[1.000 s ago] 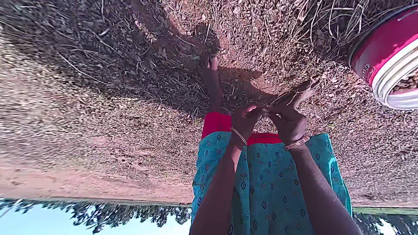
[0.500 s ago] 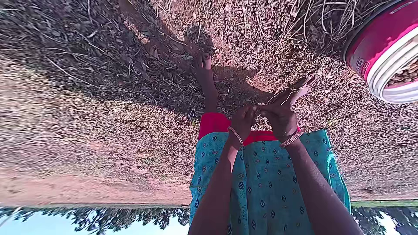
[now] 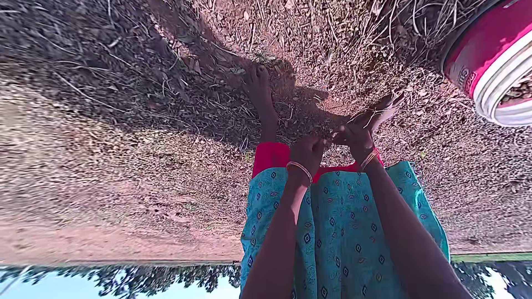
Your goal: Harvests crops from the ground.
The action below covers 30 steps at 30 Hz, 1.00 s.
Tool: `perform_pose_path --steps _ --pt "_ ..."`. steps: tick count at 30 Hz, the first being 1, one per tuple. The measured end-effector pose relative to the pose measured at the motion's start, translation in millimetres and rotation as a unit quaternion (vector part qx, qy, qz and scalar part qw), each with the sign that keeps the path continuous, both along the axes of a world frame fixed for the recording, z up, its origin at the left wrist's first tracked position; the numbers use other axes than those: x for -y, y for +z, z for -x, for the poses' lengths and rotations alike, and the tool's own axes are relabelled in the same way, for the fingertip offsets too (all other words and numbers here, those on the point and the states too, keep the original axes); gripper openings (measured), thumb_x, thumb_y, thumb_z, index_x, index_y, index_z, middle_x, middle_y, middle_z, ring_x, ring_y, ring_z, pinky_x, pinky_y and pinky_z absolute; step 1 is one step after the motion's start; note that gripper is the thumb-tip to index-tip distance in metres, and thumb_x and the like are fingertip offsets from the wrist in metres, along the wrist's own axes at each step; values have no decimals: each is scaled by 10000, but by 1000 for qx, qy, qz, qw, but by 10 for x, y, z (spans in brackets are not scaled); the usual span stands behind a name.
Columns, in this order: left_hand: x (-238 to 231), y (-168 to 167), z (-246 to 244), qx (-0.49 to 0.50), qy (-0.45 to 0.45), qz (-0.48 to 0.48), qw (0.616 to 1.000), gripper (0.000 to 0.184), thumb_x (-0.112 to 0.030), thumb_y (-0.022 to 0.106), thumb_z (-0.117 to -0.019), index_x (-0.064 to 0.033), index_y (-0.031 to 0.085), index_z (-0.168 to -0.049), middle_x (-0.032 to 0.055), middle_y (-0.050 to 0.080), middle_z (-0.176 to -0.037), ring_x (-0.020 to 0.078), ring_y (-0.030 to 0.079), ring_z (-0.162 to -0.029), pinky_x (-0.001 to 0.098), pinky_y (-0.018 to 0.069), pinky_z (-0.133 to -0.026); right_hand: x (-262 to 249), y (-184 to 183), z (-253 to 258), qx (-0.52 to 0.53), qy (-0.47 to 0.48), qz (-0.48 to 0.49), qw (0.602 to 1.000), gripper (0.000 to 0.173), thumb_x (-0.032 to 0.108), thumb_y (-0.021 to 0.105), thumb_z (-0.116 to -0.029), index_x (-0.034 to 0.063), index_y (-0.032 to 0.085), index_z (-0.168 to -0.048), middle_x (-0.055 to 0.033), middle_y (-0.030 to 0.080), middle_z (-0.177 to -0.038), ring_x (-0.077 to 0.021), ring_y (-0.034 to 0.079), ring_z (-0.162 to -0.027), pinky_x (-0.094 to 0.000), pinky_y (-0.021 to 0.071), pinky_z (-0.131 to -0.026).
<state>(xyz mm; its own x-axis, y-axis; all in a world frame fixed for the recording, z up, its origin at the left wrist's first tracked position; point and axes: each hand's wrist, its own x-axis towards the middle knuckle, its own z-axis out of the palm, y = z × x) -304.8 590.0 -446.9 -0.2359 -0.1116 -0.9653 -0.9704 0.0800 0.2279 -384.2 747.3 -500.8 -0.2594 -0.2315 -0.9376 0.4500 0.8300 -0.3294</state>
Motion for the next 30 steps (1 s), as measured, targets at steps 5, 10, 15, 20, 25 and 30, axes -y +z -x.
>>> perform_pose_path --steps 5,10,15,20,25,30 --pt "85 -22 13 100 -100 -28 990 449 -391 511 -1073 -13 715 -942 175 671 -846 339 656 -833 561 511 -788 281 -1181 137 -39 227 -194 953 389 302 650 -1004 56 640 -1305 -226 677 -1253 -434 648 -1172 -646 497 -965" --pt "117 11 -27 148 -159 -51 975 710 -502 232 -1105 32 684 -983 250 674 -917 417 669 -943 601 503 -830 367 -1604 219 -61 396 -180 898 464 208 570 -1031 105 522 -1481 -227 484 -1536 -493 536 -1324 -714 460 -973" --pt "74 -13 -151 61 -57 -14 996 502 -410 394 -1106 -13 699 -1139 213 694 -1002 379 670 -956 595 510 -853 210 -1199 295 -107 258 -36 959 346 221 648 -999 -43 639 -1222 -253 684 -1188 -412 675 -1112 -598 509 -985" --pt "105 -27 -227 -23 72 51 996 321 -259 524 -1076 -2 660 -1212 185 701 -1113 292 695 -987 501 550 -897 408 -400 254 -141 152 97 973 232 101 654 -972 -9 716 -1167 -141 752 -1060 -216 733 -931 -422 582 -908" --pt "104 -32 -245 -22 69 39 997 297 -238 523 -1075 -12 659 -1211 166 703 -1076 286 692 -958 500 552 -874 647 -450 246 -149 230 32 961 262 144 624 -1003 -26 680 -1195 -194 733 -1032 -329 716 -956 -523 546 -899" --pt "71 -91 -220 21 54 -24 998 312 -249 513 -1082 -38 642 -1272 148 698 -1179 271 688 -1057 489 543 -944 1017 -983 249 -58 171 -43 983 265 158 617 -1007 21 681 -1224 -172 725 -1103 -302 708 -1011 -513 539 -945"
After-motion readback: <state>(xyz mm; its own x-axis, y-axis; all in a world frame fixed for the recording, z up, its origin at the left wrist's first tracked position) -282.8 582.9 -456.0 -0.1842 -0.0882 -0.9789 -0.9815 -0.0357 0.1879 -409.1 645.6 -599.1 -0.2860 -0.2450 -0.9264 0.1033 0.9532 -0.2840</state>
